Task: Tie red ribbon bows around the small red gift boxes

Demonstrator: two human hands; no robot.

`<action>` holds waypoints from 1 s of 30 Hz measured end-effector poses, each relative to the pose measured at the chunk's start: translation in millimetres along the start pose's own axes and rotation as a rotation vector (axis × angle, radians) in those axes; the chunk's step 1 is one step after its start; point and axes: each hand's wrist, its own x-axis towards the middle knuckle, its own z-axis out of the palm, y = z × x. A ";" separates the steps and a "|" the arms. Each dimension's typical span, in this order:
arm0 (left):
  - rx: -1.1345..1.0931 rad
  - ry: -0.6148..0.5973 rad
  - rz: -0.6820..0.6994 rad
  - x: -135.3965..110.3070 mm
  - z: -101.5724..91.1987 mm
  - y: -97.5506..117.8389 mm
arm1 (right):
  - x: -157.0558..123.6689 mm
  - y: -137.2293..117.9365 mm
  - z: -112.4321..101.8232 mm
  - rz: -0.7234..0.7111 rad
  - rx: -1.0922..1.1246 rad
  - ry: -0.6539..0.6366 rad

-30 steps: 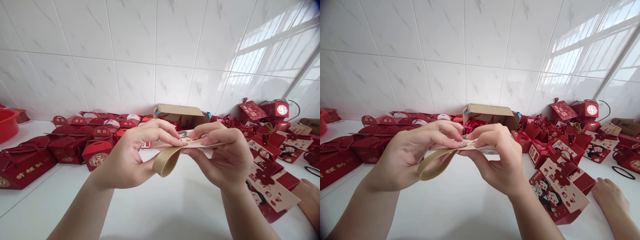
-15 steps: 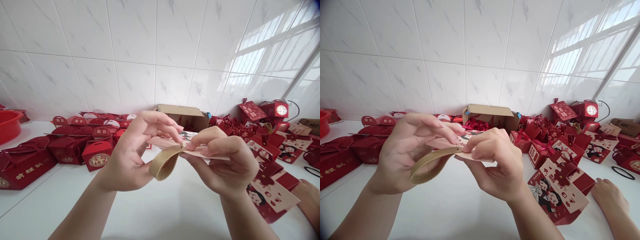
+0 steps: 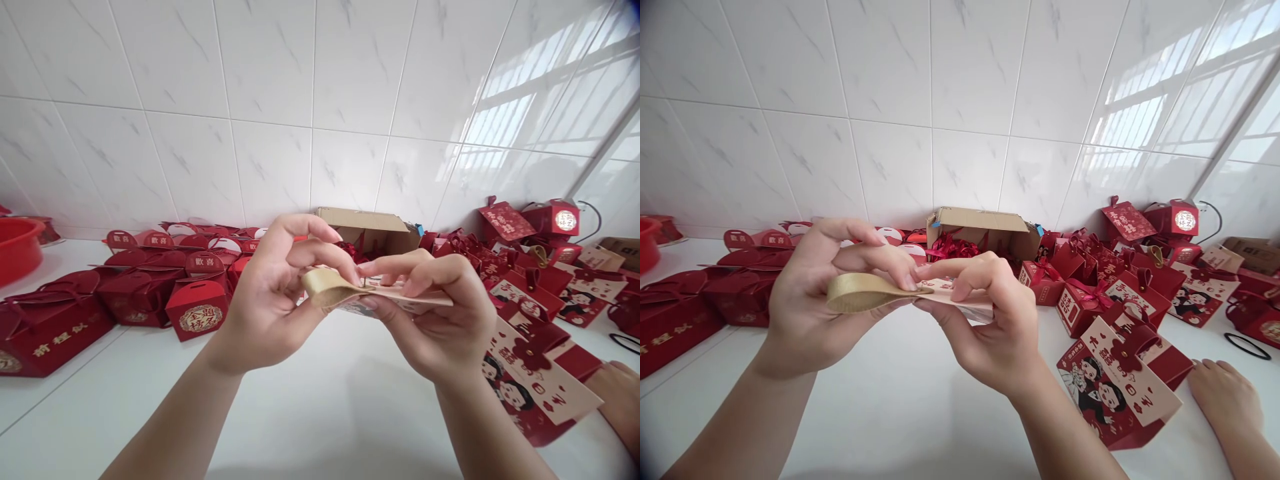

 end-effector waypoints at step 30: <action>0.241 0.089 -0.447 10.4 -28.7 -10.2 | 17.3 43.9 -60.0 0.897 -0.622 -0.404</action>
